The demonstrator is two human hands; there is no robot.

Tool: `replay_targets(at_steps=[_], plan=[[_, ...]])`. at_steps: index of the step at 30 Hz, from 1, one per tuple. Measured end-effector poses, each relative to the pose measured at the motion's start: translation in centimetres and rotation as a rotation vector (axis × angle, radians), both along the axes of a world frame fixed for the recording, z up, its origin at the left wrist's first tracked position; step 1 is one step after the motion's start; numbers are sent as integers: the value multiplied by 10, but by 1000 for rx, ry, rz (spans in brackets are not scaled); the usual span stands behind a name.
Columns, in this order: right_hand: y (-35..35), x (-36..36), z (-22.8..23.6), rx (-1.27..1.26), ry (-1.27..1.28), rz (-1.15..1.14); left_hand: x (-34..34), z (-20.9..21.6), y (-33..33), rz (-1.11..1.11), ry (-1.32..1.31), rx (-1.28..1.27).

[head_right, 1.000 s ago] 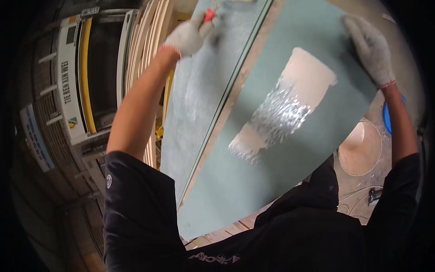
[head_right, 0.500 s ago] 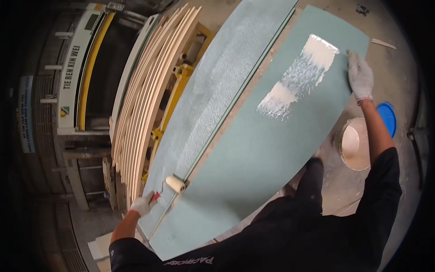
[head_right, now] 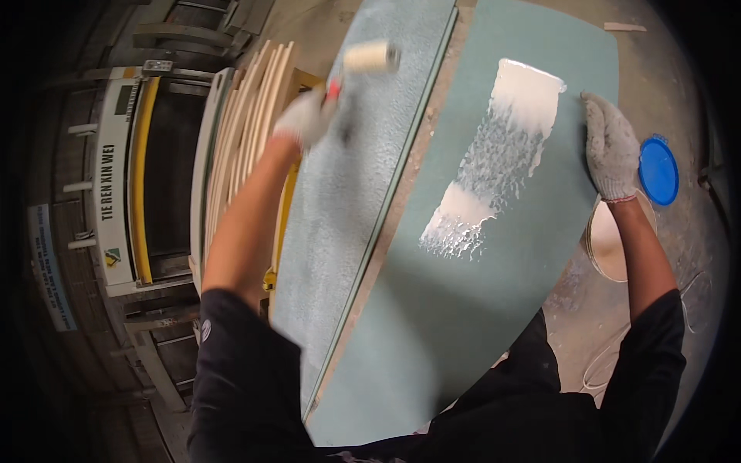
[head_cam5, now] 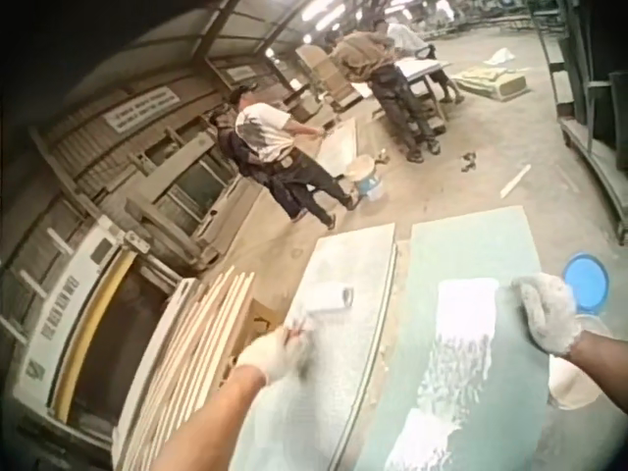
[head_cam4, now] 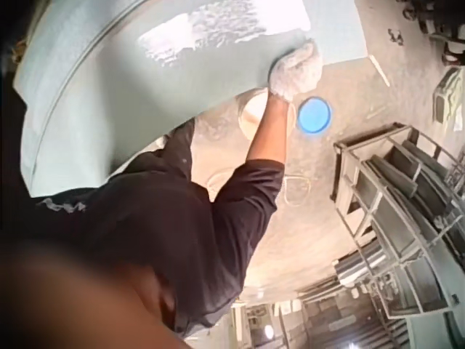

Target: Applying a liquid coating to large curved panels using a paint roller.

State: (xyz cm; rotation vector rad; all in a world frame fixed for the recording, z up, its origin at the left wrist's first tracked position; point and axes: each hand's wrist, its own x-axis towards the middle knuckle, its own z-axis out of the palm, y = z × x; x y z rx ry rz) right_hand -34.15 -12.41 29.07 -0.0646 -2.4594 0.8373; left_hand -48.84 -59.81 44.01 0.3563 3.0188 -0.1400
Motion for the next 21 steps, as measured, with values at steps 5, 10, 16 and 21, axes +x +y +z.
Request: replay_targets(at_steps=[5,10,16,21], plan=[[23,-5,-14,-206,2,51,-24,-17,30,82,-172,17],[28,-10,-35,-476,70,122,270,-12,-193,373,-384,-242],[21,21,-29,-201,-59,9,451,76,-255,468,-668,-461],[15,29,-18,-186,-92,21,205,31,-141,409,-404,-307]])
